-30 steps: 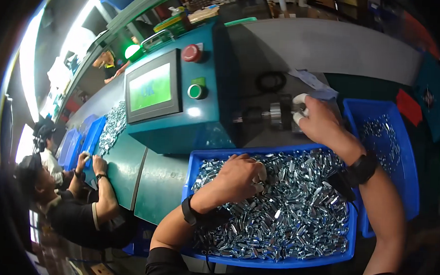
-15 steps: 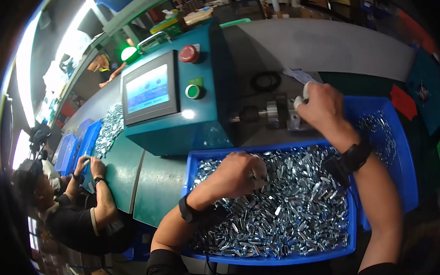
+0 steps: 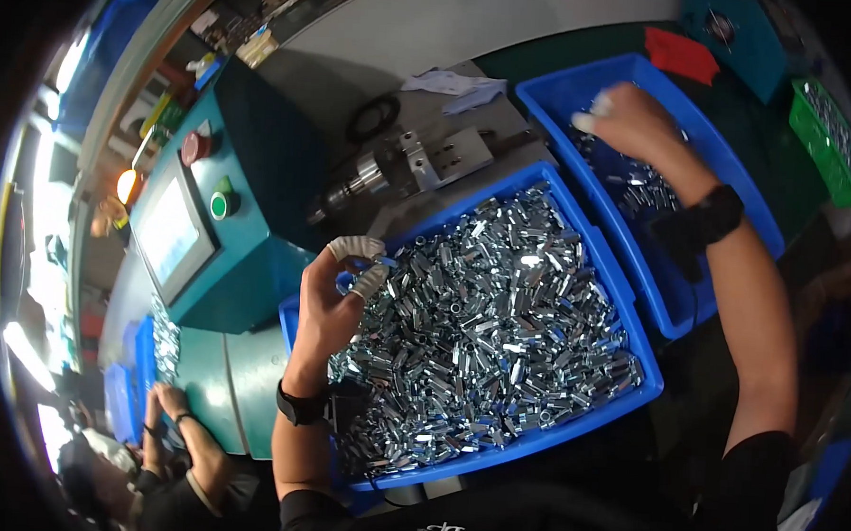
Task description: The person picks up a metal part from a blue bin, inserts it into a machine for processing, and then places the finished part into a separate blue tray. This cycle is repeated with several parts, with the person occasionally shifting the parts in the bin by hand.
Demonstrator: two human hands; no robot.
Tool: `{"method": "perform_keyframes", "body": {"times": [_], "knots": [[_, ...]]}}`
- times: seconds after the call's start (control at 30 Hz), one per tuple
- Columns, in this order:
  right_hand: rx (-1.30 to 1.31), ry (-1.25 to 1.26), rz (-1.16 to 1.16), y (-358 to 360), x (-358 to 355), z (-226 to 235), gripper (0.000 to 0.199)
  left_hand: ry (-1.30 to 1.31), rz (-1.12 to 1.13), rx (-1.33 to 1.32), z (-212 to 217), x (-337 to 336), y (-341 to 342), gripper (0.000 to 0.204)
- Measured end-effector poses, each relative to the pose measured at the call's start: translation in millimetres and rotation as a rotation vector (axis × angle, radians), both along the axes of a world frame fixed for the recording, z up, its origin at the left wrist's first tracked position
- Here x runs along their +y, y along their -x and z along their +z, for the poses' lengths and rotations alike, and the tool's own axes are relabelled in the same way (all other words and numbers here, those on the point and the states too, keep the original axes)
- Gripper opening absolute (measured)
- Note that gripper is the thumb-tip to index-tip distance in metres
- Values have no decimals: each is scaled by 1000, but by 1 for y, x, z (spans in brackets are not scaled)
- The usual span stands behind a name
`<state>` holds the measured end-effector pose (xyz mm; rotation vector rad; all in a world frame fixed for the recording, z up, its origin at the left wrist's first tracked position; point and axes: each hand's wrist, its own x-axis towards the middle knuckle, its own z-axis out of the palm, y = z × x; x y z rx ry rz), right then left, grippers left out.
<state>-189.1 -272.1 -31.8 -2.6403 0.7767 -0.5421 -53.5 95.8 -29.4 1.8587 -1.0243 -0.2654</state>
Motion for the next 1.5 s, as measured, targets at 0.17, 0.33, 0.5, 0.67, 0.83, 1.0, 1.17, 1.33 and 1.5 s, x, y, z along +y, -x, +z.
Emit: {"method": "perform_keyframes", "body": {"times": [0.17, 0.33, 0.5, 0.67, 0.83, 1.0, 1.17, 1.33, 1.5], "knots": [[-108, -671, 304, -42, 69, 8, 34, -3, 21, 8, -12, -3, -3, 17], [-227, -736, 381, -41, 99, -7, 29, -8, 58, 26, 5, -9, 5, 15], [-289, -654, 410, -37, 95, -21, 27, -74, 128, -319, 35, -49, -4, 14], [-349, -477, 410, -35, 100, -25, 23, -183, 39, -898, 42, -96, -35, 18], [-394, -438, 426, -33, 103, -23, 20, -308, 117, -886, 23, -107, -62, 18], [-344, -374, 459, -32, 102, -25, 18, -362, 141, -893, 17, -107, -64, 17], [-364, -417, 460, -33, 103, -24, 16, -334, 141, -924, 20, -105, -58, 18], [-352, -425, 470, -34, 102, -28, 15, -294, 116, -1036, 19, -100, -52, 19], [-330, -404, 500, -32, 99, -28, 16, -189, 117, -1012, 30, -76, -12, 24]]}}
